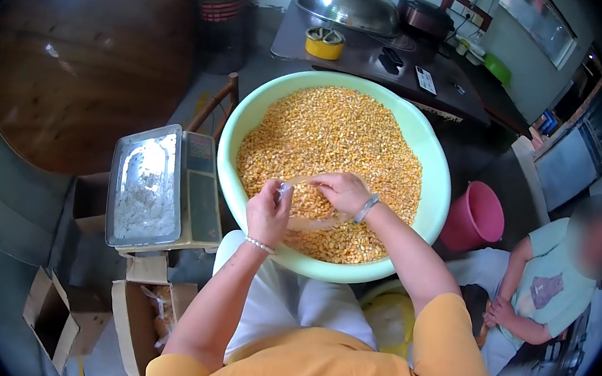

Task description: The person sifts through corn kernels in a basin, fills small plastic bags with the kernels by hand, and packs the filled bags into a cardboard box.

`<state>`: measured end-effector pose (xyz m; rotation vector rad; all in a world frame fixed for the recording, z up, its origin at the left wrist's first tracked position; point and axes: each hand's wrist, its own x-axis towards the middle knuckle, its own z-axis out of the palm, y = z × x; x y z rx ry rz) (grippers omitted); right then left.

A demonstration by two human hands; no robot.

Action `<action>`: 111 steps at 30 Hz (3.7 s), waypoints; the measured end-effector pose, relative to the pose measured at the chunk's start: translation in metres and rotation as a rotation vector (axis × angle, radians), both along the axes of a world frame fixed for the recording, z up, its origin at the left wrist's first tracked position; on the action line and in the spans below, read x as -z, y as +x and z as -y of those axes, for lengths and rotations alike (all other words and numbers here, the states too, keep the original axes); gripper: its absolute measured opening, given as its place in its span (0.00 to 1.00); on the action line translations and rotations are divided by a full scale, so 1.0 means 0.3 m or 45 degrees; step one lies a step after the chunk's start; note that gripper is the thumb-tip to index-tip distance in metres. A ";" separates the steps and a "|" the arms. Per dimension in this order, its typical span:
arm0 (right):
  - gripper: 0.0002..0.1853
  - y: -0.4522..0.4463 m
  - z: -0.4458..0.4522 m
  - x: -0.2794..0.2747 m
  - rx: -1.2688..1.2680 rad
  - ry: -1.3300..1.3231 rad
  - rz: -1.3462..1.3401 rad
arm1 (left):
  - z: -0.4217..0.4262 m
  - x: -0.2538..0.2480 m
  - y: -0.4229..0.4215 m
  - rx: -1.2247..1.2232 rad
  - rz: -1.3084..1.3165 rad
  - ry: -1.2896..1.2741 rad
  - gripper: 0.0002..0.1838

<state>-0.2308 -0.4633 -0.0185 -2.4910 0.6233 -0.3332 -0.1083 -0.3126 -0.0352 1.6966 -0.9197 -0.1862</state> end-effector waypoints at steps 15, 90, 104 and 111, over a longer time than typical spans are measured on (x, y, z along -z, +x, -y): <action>0.07 -0.229 0.301 0.318 0.856 0.201 -0.154 | 0.009 0.046 0.004 0.053 -0.111 -0.063 0.06; 0.16 -0.206 0.114 0.170 0.584 0.285 -0.654 | 0.014 0.083 0.029 0.242 -0.366 -0.102 0.06; 0.14 -0.271 0.088 -0.075 0.393 1.202 0.415 | 0.046 -0.089 -0.079 0.449 0.587 0.294 0.54; 0.41 -0.305 0.014 -0.103 -0.209 1.548 0.445 | 0.138 -0.101 -0.130 0.901 -0.154 0.233 0.56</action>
